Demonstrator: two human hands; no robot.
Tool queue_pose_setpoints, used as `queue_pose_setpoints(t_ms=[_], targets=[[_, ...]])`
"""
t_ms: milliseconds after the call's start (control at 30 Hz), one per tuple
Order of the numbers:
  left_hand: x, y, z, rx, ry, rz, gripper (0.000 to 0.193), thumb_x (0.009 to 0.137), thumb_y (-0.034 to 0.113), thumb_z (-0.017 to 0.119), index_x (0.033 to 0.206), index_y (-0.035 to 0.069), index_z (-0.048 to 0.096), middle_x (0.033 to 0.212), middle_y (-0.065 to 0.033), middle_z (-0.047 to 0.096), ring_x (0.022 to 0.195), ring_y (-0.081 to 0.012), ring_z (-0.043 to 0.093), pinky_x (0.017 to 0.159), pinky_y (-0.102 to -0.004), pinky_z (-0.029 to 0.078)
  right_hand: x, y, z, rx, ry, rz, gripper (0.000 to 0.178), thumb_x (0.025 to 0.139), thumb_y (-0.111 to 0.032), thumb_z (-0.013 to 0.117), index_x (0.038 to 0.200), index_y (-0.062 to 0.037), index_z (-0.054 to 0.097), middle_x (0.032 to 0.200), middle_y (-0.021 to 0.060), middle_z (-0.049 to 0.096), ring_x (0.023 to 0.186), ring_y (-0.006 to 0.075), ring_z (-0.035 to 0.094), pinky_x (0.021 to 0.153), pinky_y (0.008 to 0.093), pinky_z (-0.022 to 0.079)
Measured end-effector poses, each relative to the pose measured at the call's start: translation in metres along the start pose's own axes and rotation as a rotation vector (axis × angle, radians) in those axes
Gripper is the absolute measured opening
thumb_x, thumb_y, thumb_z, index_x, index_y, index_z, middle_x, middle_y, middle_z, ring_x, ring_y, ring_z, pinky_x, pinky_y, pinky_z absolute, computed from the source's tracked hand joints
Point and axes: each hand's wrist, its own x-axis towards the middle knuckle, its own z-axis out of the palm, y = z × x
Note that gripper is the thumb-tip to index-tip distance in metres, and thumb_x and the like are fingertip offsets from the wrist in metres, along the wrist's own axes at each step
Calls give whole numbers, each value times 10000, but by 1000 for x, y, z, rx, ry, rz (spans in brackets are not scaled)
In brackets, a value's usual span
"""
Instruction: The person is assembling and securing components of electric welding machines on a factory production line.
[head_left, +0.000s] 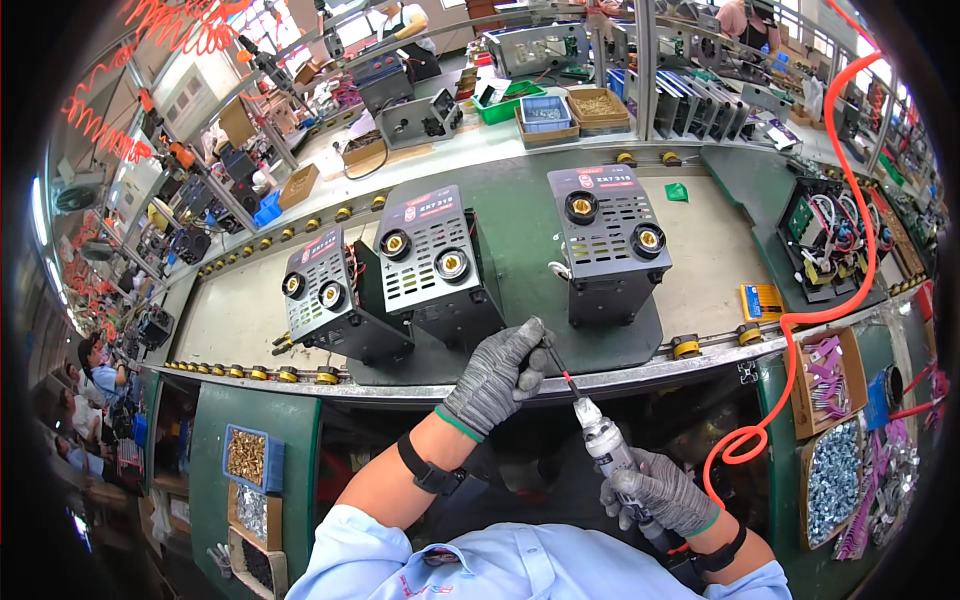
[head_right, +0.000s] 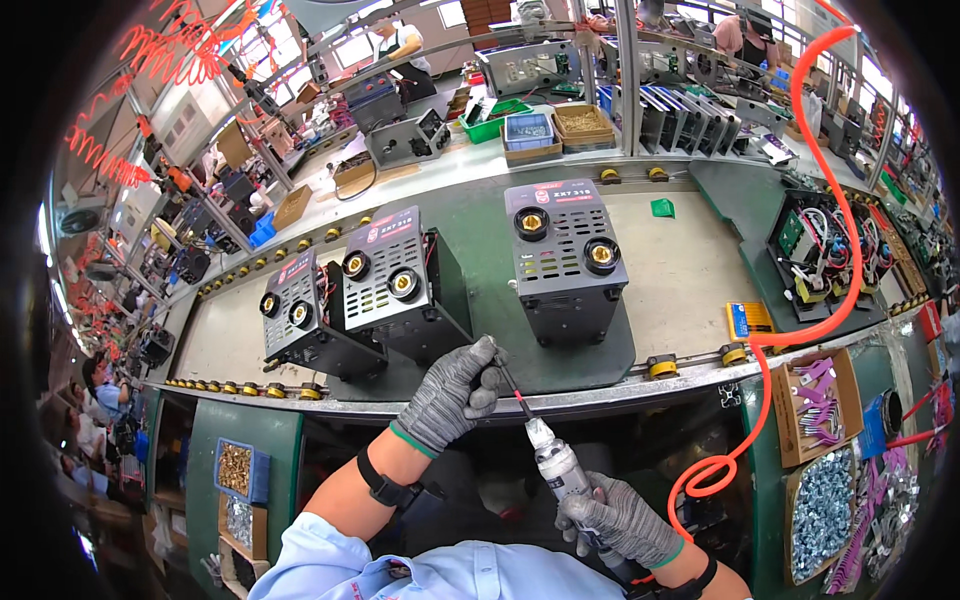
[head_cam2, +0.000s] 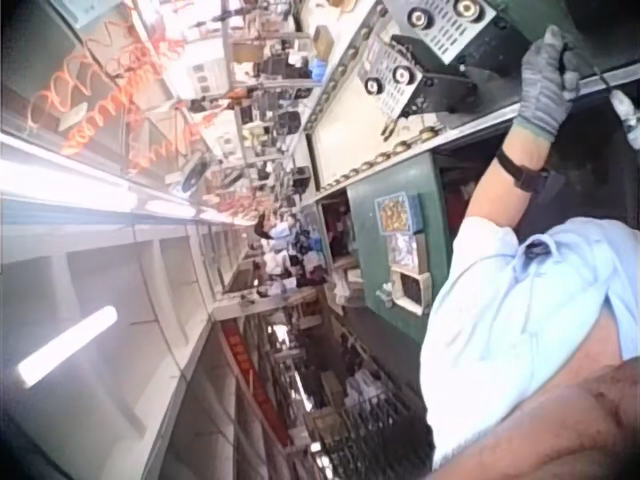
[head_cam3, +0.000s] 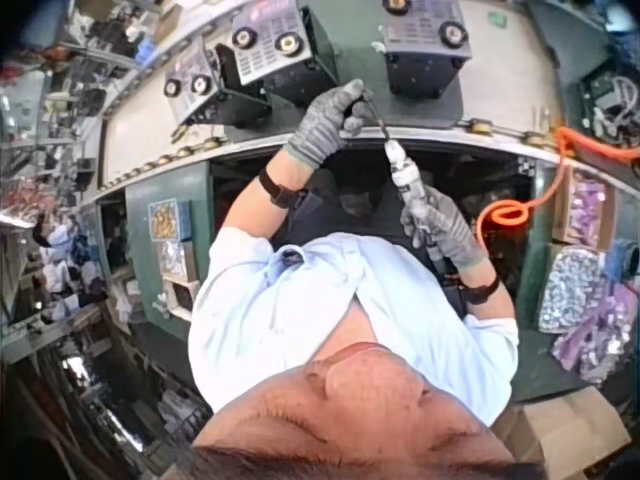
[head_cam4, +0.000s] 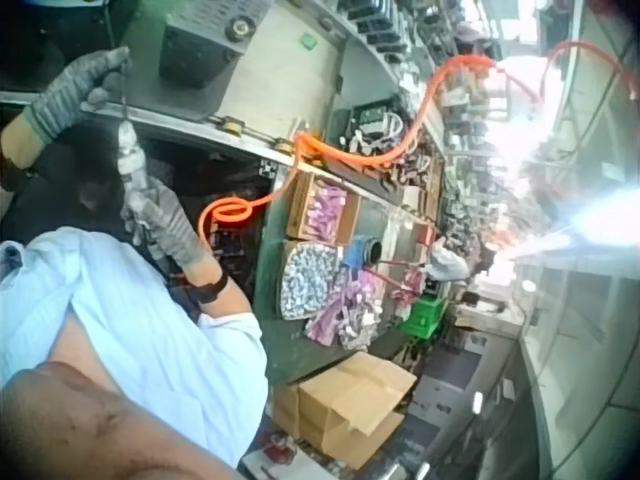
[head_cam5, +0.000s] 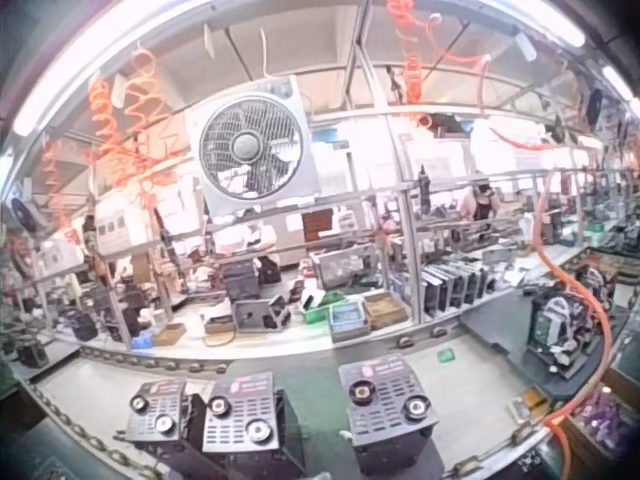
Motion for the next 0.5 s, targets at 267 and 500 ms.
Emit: queue_pose_setpoints(t_ms=[267,500], targets=[[0,-10,9,383,158,229,317,1030,359,673,968,50,633,663,22,546,465,-48,449,399,-200,322,-6,-2,-3,-34,-4,-22,588,897,-436,776,1176,38,567,880,108,669,750,172,689,560,291,589],[0,-5,18,408,30,289,355,1016,407,686,975,57,644,697,28,551,518,-37,458,450,-204,351,-12,8,4,299,-181,-4,701,854,-495,805,1234,57,601,842,133,694,670,237,704,508,313,568]])
